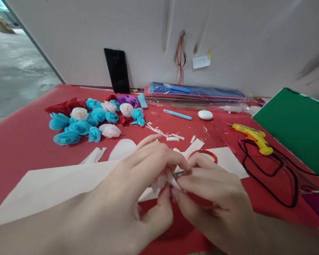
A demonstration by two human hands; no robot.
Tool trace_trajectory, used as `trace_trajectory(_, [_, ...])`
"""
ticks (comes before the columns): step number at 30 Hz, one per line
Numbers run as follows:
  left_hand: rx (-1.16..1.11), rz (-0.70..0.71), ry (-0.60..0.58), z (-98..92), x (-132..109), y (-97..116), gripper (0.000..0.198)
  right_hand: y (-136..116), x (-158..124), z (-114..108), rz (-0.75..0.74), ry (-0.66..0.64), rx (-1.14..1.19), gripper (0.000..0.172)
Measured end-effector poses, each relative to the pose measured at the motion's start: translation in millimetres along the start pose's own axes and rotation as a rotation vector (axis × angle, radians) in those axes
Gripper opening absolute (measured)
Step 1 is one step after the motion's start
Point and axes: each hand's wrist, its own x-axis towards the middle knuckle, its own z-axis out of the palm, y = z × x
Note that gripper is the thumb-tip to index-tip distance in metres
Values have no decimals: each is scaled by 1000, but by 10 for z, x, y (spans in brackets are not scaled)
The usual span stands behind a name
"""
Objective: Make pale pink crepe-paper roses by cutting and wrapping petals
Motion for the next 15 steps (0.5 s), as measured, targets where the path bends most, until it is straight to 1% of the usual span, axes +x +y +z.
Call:
trace_trajectory(5, [-35, 40, -59, -41, 22, 15, 34, -37, 2, -17, 4, 2, 37, 29])
trace_trajectory(8, [-65, 76, -94, -58, 30, 6, 35, -48, -9, -38, 32, -25, 74, 28])
trace_trajectory(11, [-70, 100, -105, -66, 31, -12, 40, -52, -23, -50, 35, -53, 98, 29])
trace_trajectory(15, [-75, 144, -127, -81, 34, -32, 46, -59, -27, -39, 46, -97, 143, 25])
